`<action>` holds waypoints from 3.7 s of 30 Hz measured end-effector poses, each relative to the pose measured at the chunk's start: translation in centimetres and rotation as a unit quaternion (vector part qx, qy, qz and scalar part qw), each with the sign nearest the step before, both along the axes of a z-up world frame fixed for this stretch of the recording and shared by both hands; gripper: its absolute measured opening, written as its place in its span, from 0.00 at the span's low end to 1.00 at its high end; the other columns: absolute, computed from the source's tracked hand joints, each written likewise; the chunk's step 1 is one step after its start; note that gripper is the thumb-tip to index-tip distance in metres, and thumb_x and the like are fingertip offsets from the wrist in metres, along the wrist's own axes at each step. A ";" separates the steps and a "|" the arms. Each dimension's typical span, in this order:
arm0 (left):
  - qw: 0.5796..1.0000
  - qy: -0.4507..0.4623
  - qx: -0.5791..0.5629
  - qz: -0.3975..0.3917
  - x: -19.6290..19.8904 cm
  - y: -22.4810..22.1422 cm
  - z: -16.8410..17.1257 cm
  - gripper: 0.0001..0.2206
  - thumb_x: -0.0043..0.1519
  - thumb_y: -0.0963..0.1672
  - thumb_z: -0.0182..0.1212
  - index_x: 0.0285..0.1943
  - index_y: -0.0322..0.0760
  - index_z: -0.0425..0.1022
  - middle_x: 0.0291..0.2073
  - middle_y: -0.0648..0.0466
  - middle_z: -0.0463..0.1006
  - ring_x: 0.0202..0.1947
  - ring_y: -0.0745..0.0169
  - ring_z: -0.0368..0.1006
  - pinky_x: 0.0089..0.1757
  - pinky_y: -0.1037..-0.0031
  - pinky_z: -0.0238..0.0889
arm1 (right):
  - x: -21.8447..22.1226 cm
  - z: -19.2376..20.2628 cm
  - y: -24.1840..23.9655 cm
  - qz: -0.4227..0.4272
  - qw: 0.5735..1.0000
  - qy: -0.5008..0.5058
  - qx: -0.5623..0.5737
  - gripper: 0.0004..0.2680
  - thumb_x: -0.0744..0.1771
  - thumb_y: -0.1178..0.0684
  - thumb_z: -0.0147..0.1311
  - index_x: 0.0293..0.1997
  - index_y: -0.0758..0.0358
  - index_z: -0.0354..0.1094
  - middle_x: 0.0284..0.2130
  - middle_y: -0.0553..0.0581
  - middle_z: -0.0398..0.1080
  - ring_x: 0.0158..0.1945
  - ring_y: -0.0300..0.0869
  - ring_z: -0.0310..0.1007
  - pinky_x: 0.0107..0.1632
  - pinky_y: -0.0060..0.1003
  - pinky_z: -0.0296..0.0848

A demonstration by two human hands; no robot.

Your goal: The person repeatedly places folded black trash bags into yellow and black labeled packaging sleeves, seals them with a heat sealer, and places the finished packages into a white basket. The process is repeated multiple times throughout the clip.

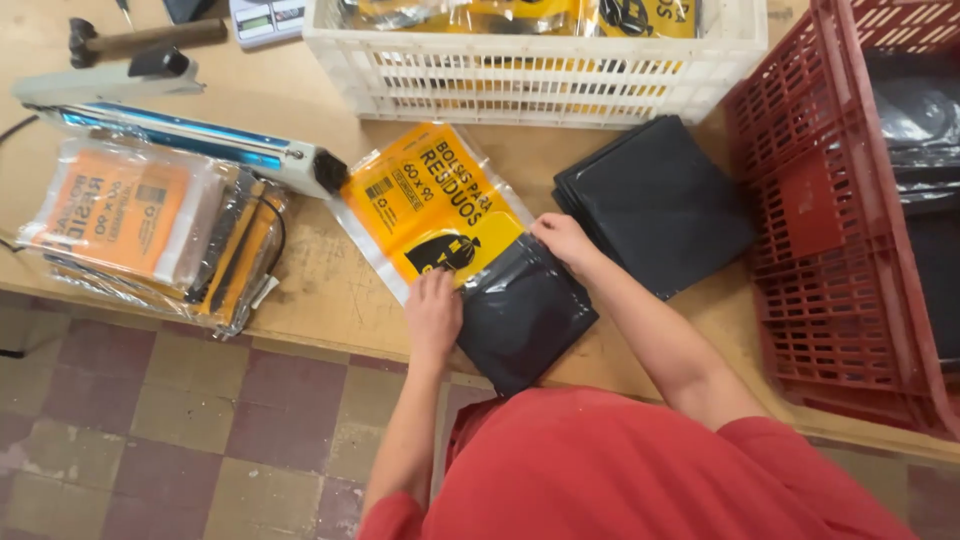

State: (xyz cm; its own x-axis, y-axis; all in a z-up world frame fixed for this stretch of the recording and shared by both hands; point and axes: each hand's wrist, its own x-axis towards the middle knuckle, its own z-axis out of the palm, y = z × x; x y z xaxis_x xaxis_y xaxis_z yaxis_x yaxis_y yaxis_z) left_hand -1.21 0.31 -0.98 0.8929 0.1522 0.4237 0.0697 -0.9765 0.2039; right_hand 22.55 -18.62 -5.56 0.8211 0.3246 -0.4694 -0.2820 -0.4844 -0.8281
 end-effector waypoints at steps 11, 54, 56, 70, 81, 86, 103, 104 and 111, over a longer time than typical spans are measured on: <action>0.862 0.413 -0.287 0.069 -9.7 -7.0 3.1 0.13 0.57 0.44 0.44 0.45 0.49 0.75 0.42 0.49 0.79 0.43 0.42 0.74 0.43 0.54 0.66 | -9.1 3.4 -14.9 0.385 0.860 -0.161 -0.296 0.08 0.65 0.45 0.45 0.26 0.49 0.65 0.29 0.51 0.75 0.34 0.47 0.72 0.35 0.47 0.62; 0.928 0.241 -0.093 -0.268 18.5 -5.3 24.4 0.09 0.60 0.49 0.56 0.39 0.42 0.77 0.33 0.44 0.80 0.40 0.37 0.77 0.42 0.50 0.70 | -2.9 3.2 -12.9 0.114 0.707 -0.589 -0.374 0.08 0.63 0.55 0.52 0.44 0.55 0.70 0.31 0.50 0.65 0.44 0.44 0.69 0.38 0.33 0.72; 0.905 0.335 -0.168 -0.203 17.0 -5.5 21.2 0.11 0.60 0.50 0.59 0.48 0.51 0.78 0.40 0.51 0.83 0.46 0.43 0.77 0.46 0.52 0.69 | -3.5 4.7 -11.6 0.095 0.663 -0.629 -0.394 0.07 0.63 0.57 0.50 0.42 0.62 0.68 0.29 0.56 0.62 0.39 0.48 0.67 0.34 0.36 0.70; 0.828 0.320 -0.458 -0.046 16.9 -6.2 4.2 0.27 0.63 0.55 0.59 0.61 0.32 0.72 0.51 0.40 0.79 0.55 0.43 0.74 0.54 0.56 0.66 | -11.5 6.2 -14.1 0.290 0.757 -0.546 -0.213 0.09 0.61 0.60 0.52 0.43 0.59 0.69 0.26 0.52 0.63 0.34 0.45 0.65 0.36 0.35 0.71; 0.865 0.110 -0.450 -0.194 10.1 -12.4 5.8 0.10 0.61 0.43 0.63 0.51 0.51 0.78 0.41 0.55 0.81 0.50 0.54 0.77 0.50 0.67 0.69 | -4.2 8.3 -20.2 0.101 0.906 -0.402 -0.085 0.37 0.55 0.46 0.70 0.71 0.61 0.55 0.57 0.65 0.67 0.62 0.57 0.63 0.66 0.52 0.58; 0.949 0.090 -0.226 -0.202 6.9 -7.4 5.5 0.13 0.56 0.43 0.67 0.49 0.45 0.75 0.38 0.51 0.75 0.45 0.49 0.73 0.48 0.62 0.69 | -3.5 7.7 -20.6 0.094 0.958 -0.261 -0.067 0.03 0.64 0.54 0.64 0.37 0.52 0.74 0.29 0.50 0.77 0.40 0.43 0.78 0.44 0.39 0.72; 0.850 0.289 -0.438 -0.042 6.0 5.2 6.5 0.07 0.63 0.45 0.60 0.45 0.41 0.79 0.36 0.46 0.81 0.44 0.45 0.76 0.48 0.56 0.68 | -3.1 2.4 -26.1 -0.230 0.958 -0.039 0.166 0.08 0.71 0.57 0.49 0.56 0.56 0.67 0.37 0.60 0.75 0.39 0.45 0.78 0.37 0.40 0.79; 0.844 0.234 -0.481 -0.023 6.4 6.6 6.9 0.06 0.64 0.44 0.61 0.45 0.40 0.80 0.36 0.46 0.81 0.43 0.47 0.76 0.48 0.57 0.67 | -2.9 2.5 -26.4 -0.235 0.954 -0.036 0.182 0.06 0.71 0.56 0.50 0.52 0.54 0.67 0.34 0.58 0.75 0.35 0.43 0.78 0.35 0.37 0.79; 0.911 0.117 -0.374 0.129 9.5 16.0 8.9 0.04 0.65 0.45 0.60 0.45 0.47 0.79 0.34 0.56 0.79 0.38 0.58 0.76 0.42 0.64 0.67 | -4.3 1.9 -24.1 -0.218 0.955 -0.031 0.200 0.06 0.69 0.57 0.51 0.51 0.55 0.67 0.30 0.59 0.73 0.32 0.45 0.78 0.33 0.38 0.79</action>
